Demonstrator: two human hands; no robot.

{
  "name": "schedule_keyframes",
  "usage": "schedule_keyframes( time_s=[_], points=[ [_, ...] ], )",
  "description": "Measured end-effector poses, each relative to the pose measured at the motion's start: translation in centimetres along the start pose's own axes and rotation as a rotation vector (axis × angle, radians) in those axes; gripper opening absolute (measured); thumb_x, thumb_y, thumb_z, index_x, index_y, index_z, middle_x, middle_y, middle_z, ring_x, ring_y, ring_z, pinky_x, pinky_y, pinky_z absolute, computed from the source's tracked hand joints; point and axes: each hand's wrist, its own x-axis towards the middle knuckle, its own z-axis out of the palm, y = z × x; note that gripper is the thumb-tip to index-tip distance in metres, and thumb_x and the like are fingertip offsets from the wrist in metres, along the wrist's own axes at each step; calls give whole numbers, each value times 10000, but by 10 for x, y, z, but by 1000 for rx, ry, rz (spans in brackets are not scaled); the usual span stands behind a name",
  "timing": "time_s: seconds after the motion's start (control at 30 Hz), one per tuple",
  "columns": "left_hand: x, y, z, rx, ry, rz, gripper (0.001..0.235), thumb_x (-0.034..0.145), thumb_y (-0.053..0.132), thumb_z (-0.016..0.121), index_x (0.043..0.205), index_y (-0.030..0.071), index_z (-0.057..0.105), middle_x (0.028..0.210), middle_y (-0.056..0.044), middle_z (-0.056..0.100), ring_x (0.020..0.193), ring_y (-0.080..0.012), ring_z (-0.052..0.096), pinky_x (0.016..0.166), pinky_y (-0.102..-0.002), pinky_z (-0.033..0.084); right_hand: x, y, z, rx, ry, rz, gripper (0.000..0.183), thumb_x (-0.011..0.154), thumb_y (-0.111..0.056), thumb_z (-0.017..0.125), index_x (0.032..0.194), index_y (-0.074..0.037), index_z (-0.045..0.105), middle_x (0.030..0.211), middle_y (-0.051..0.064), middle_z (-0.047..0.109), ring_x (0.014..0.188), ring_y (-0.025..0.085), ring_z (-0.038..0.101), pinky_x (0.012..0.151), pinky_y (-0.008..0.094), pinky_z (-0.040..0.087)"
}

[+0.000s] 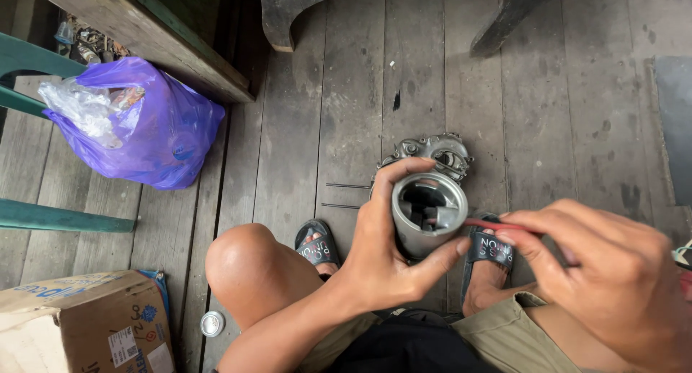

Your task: Cleaning a motorcycle piston with a small brush

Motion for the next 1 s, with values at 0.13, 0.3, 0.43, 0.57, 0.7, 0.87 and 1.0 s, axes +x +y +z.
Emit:
schedule_keyframes(
  time_s=[0.13,0.3,0.43,0.57,0.7,0.87,1.0],
  points=[
    [-6,-6,10,9,-47,15,676,853,255,762,1389,55,402,1180,-93,653,1056,-203,695,984,-323,546,-2,-9,11,46,1,4,49,922,-148,762,940,-107,743,810,1,691,640,196,590,701,343,488],
    [-8,-18,10,93,-31,337,607,950,207,665,1433,-38,391,1267,-189,622,1193,-343,660,1090,-433,542,2,-9,7,148,-39,81,96,898,-132,750,973,-74,738,881,11,721,699,159,611,688,281,502],
    [-7,-17,9,81,-4,396,511,959,182,663,1376,0,429,1255,-183,632,1152,-350,672,1052,-438,564,1,-7,4,169,-35,61,91,888,-126,757,919,-49,718,829,31,700,693,159,621,668,272,511],
    [-7,-24,2,12,78,479,520,953,248,671,1336,-15,437,1265,-203,601,1171,-375,655,1054,-466,576,1,-9,-2,177,12,144,54,918,-102,755,926,-54,731,834,33,696,615,149,518,620,263,438],
    [-4,1,-23,-37,310,378,596,888,129,771,1338,16,397,1252,-164,539,1138,-270,649,1023,-375,559,-63,78,7,207,141,531,169,1221,-73,639,1357,28,633,1197,133,539,832,162,424,685,265,289],
    [-3,11,-34,-422,164,188,594,930,186,751,1389,47,401,1189,-157,624,1168,-288,662,1100,-430,565,-46,47,-3,258,64,487,162,1117,-115,625,1207,12,669,1031,117,629,816,176,560,712,276,375],
    [-6,10,-31,-591,1,-5,751,846,329,840,1410,35,442,1178,-210,716,1194,-341,713,1072,-418,567,-30,8,-15,214,-44,406,154,978,-201,650,1021,-100,758,622,-18,682,532,77,617,583,223,487]
  ],
)
